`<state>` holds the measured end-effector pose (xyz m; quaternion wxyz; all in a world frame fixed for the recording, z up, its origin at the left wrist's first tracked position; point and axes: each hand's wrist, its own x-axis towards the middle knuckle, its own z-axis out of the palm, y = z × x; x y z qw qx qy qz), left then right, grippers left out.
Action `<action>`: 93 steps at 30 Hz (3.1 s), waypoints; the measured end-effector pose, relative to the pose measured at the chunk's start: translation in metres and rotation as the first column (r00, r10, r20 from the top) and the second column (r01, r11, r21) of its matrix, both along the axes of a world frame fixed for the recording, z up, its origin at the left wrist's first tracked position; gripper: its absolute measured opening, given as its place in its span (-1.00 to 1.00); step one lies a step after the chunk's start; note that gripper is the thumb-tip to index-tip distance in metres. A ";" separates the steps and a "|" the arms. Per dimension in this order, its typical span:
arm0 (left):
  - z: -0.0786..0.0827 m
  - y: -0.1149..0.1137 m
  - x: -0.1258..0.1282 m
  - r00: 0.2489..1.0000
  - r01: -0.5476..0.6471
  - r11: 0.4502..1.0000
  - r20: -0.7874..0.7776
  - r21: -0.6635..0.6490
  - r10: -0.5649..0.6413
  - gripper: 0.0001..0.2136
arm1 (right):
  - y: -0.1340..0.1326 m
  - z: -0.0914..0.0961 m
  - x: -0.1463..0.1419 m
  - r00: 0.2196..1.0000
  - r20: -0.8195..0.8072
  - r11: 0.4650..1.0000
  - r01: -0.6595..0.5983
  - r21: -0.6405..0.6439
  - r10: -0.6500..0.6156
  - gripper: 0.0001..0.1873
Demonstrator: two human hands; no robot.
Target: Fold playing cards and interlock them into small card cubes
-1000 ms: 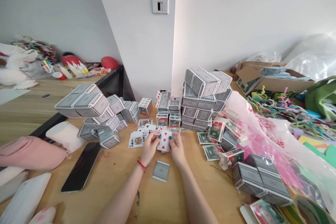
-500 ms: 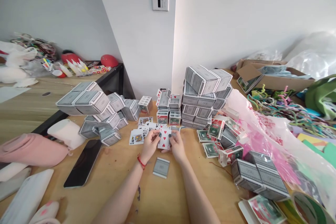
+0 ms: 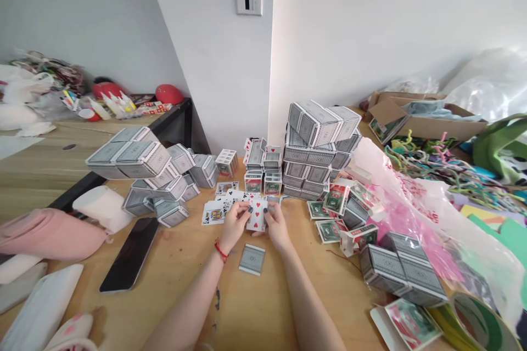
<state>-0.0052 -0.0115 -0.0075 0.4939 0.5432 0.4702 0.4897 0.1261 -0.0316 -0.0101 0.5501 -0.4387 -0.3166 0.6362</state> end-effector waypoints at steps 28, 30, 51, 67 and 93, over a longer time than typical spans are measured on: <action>0.003 0.000 0.000 1.000 -0.003 1.000 0.009 -0.013 0.003 -0.79 | 0.001 -0.002 0.002 0.996 0.075 0.998 0.055 0.016 -0.056 -0.58; 0.003 -0.001 -0.001 1.000 0.008 1.000 0.018 -0.026 -0.008 -0.79 | 0.001 -0.001 0.002 0.994 0.089 0.998 0.058 0.016 -0.059 -0.58; 0.006 -0.002 -0.001 0.999 0.047 0.998 -0.021 0.047 -0.047 -0.67 | 0.001 -0.004 0.001 0.986 0.139 0.993 0.080 0.089 -0.092 -0.65; 0.000 0.000 -0.001 0.998 0.046 0.997 -0.047 0.055 -0.044 -0.68 | 0.003 -0.010 0.003 0.980 0.160 0.991 0.110 0.082 -0.122 -0.65; 0.001 0.000 -0.001 0.998 0.015 0.999 -0.058 0.046 -0.013 -0.65 | 0.003 -0.006 0.003 0.974 0.189 0.985 0.096 0.142 -0.122 -0.52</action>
